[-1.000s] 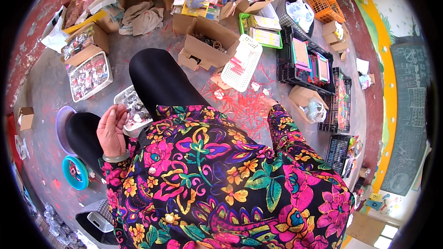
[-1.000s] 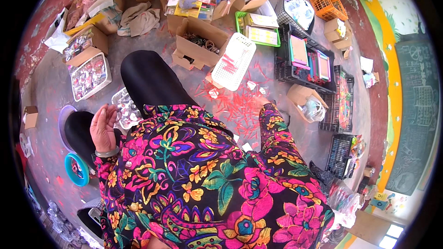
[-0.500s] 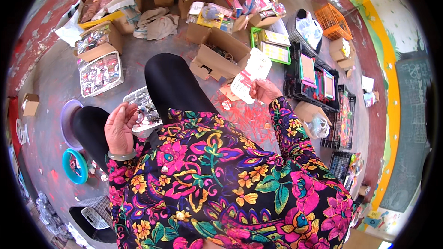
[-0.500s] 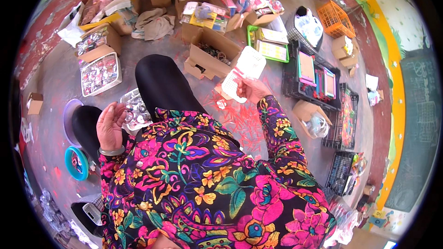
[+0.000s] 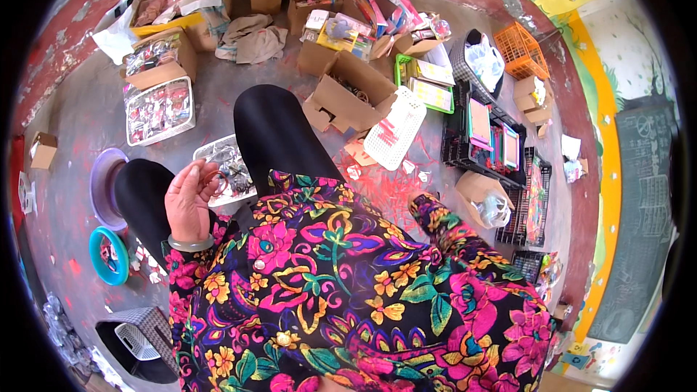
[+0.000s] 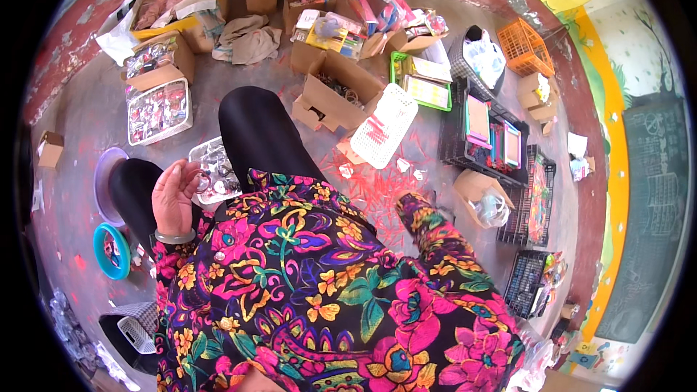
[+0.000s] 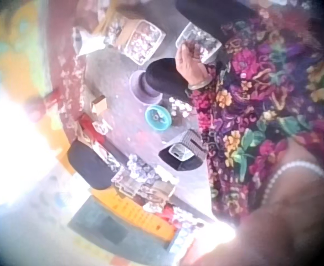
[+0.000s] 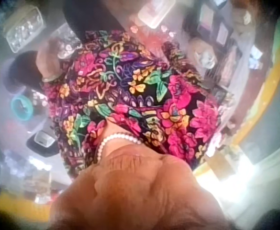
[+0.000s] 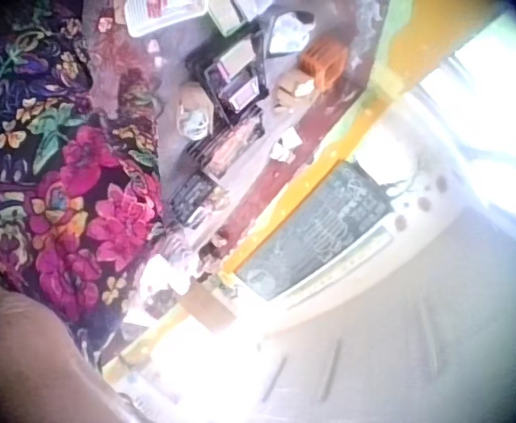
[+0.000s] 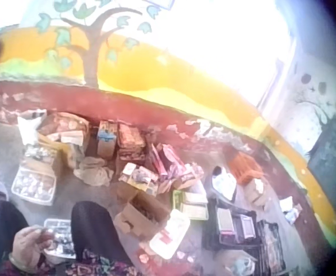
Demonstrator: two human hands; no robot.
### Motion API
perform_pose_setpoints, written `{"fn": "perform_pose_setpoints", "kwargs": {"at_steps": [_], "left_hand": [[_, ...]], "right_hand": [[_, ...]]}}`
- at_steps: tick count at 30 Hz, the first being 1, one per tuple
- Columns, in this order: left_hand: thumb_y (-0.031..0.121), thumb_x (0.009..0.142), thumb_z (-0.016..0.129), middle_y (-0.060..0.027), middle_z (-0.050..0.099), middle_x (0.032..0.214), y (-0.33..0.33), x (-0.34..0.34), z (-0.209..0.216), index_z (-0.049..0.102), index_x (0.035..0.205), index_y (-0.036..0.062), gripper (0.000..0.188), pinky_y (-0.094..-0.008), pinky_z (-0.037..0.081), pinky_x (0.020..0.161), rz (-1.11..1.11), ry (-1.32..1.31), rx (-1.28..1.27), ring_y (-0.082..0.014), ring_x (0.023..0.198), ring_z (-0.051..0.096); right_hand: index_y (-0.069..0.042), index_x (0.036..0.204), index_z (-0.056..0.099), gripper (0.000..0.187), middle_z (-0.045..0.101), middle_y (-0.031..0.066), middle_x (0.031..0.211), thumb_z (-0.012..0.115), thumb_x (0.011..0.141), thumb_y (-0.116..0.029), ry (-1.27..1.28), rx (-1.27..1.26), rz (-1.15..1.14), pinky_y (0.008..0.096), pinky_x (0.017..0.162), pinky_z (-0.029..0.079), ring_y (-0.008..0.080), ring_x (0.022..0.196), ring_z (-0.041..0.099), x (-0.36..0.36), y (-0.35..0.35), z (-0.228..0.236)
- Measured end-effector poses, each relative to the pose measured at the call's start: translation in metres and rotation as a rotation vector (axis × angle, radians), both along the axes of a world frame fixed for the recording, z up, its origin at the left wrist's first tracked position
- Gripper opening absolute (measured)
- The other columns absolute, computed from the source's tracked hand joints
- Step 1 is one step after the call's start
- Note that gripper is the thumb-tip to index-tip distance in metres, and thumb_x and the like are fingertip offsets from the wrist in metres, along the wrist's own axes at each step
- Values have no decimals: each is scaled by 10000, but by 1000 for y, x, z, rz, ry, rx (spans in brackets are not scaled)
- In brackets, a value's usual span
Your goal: The person sits on the floor surrounded by boxes and baskets, picking up small hair ties and metal clips. They attach the clips to the hair ties by hand and place the finished items into a white plastic basket.
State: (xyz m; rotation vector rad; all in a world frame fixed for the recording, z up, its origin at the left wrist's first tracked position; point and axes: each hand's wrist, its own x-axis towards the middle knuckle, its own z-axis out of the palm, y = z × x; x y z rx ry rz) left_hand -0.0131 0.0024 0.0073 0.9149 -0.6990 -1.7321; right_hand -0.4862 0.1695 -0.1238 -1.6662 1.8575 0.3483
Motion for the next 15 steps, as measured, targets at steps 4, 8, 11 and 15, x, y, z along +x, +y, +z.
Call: {"fn": "perform_pose_setpoints", "kwargs": {"at_steps": [4,8,11,15], "left_hand": [[98,895,498,-162,625,946,5,-5,2,557,1042,-49,216,-254,517,729,-32,-6,17,-194,848,619],[103,895,496,-162,630,948,5,-1,3,561,1042,-32,210,-250,519,721,-36,-6,4,-207,878,623],[103,895,493,-162,631,947,6,-4,6,562,1037,-29,205,-249,519,710,-39,6,15,-204,866,625],[107,895,492,-162,631,946,11,-1,16,562,1026,-26,199,-250,518,698,-17,18,18,-209,855,626]], "right_hand": [[-50,980,550,254,610,85,943,524,849,-266,-1119,277,-1417,343,735,491,213,879,586,-3,16,-11],[-69,715,491,299,514,55,644,478,890,-310,-1605,25,-914,280,513,420,166,542,498,47,-58,73],[-62,666,441,359,436,50,578,446,908,-327,-1941,10,-544,267,459,346,149,477,428,85,-96,124],[-72,653,431,336,453,64,594,480,900,-295,-2074,190,-315,264,480,376,169,508,454,120,-132,148]]}}
